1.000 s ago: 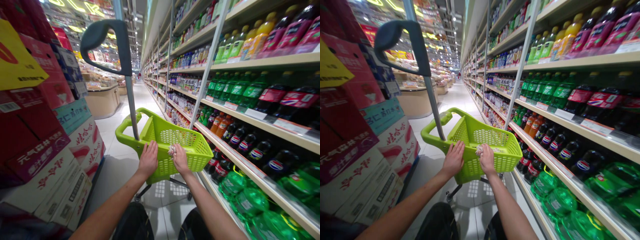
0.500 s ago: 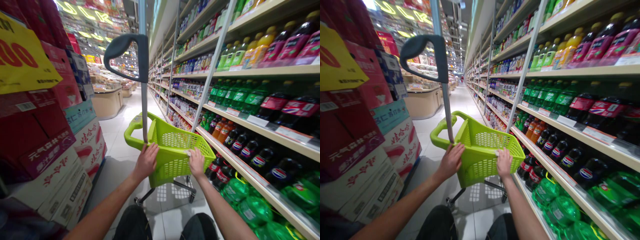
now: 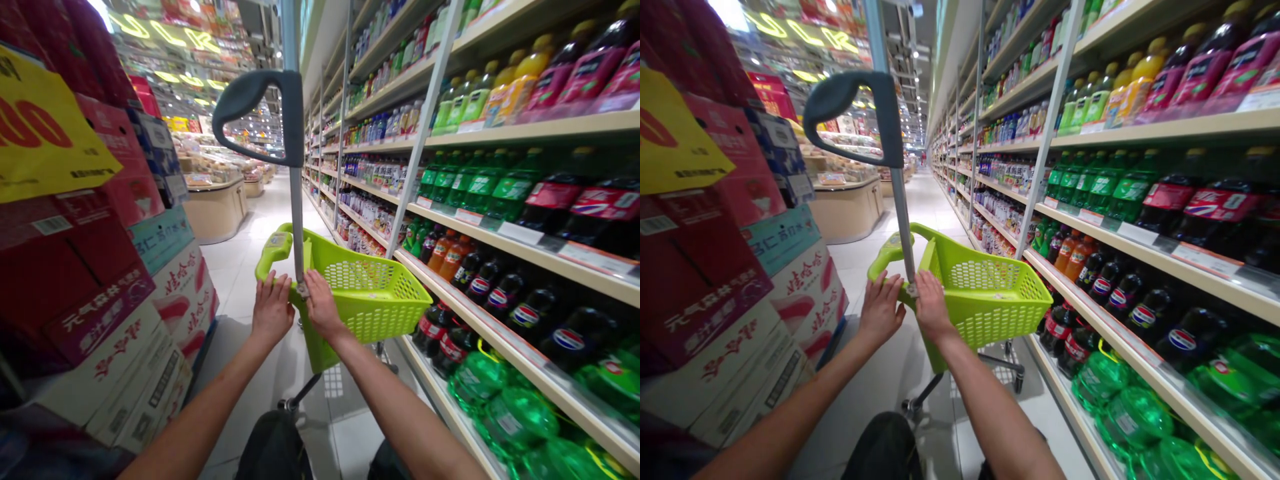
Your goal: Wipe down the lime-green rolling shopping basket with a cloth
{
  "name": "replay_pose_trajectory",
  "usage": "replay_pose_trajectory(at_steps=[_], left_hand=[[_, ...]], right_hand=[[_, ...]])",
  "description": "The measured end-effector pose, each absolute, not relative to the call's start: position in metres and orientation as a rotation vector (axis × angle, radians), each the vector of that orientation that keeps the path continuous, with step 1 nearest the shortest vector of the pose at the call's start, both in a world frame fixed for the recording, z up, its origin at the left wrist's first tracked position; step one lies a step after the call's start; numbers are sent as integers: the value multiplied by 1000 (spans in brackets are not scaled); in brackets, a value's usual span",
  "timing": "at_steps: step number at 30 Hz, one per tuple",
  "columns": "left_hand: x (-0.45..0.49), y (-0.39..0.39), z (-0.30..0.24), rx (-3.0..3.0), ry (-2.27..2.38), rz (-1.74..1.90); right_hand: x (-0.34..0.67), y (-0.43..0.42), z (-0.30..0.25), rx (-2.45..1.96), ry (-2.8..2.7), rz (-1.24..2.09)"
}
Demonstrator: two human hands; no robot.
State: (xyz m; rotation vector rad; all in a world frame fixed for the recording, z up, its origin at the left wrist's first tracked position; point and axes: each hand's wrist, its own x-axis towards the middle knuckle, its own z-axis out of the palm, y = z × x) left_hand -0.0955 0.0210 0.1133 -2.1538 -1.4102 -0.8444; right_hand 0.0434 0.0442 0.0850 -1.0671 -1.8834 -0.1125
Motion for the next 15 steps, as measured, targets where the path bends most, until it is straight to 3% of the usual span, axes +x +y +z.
replay_pose_trajectory(at_steps=[7,15], left_hand=[[-94,14,114,-2179,-1413,-845],[-91,10,113,-2173,-1423,-834]], right_hand=[[118,46,60,-1466,-1604,-105],[40,17,75,-1117,-1796,-118]])
